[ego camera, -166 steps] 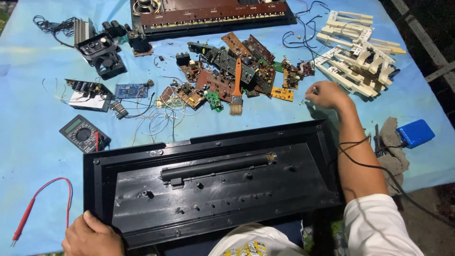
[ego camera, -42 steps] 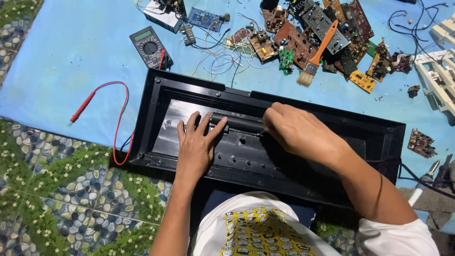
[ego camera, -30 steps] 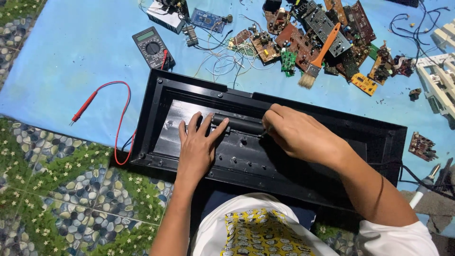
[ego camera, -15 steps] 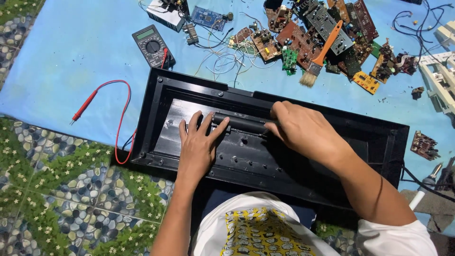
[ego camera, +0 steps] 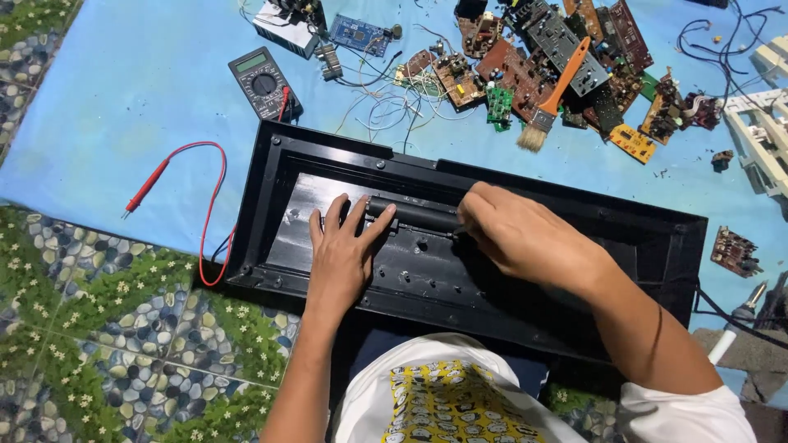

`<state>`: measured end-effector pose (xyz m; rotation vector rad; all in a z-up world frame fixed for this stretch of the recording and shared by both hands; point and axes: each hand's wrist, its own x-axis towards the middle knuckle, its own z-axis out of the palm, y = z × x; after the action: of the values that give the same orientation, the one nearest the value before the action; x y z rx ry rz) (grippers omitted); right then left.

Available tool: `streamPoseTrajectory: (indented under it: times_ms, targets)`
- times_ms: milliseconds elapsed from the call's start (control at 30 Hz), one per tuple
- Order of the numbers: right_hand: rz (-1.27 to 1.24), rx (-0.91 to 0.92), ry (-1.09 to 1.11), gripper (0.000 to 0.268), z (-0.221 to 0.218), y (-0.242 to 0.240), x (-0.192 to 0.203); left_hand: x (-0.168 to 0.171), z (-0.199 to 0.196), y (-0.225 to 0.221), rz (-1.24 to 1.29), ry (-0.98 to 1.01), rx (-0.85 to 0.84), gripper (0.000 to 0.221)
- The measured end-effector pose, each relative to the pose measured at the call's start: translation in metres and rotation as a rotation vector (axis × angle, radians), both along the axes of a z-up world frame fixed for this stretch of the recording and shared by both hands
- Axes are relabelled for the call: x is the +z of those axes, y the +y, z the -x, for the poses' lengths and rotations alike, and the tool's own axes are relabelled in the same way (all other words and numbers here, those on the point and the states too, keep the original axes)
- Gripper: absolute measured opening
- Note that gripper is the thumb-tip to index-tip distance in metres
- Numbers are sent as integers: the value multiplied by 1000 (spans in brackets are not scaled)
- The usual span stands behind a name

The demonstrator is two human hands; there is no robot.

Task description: The person removes screws from the interior of a keyboard case using a manual screwdriver.

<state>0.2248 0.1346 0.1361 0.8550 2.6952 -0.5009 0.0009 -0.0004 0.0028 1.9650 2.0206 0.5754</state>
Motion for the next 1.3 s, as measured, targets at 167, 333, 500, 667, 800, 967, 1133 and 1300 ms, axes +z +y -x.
streamPoseTrajectory:
  times_ms: [167, 333, 500, 667, 800, 967, 1133, 1300]
  targets:
    - [-55, -57, 11, 20, -5, 2, -9, -2, 1, 0, -3, 24, -9, 66]
    - [43, -18, 65, 15, -1, -1, -6, -6, 2, -1, -7, 23, -10, 67]
    - [-60, -73, 31, 18, -4, -1, -6, -4, 0, 0, -3, -1, -5, 68]
    - [19, -17, 54, 19, -3, 3, -7, -3, 2, 0, -6, 16, -8, 68]
    - [-42, -95, 28, 20, -7, 2, -10, -1, 1, 0, 9, -3, -4, 68]
    - [33, -26, 63, 18, -1, 1, -3, 3, 0, 0, 3, -3, -2, 67]
    - [48, -124, 34, 24, -4, -2, -4, 5, 0, 0, 15, -4, -7, 66]
    - [128, -72, 211, 16, -7, -2, -6, 5, 0, 0, 3, -11, -5, 64]
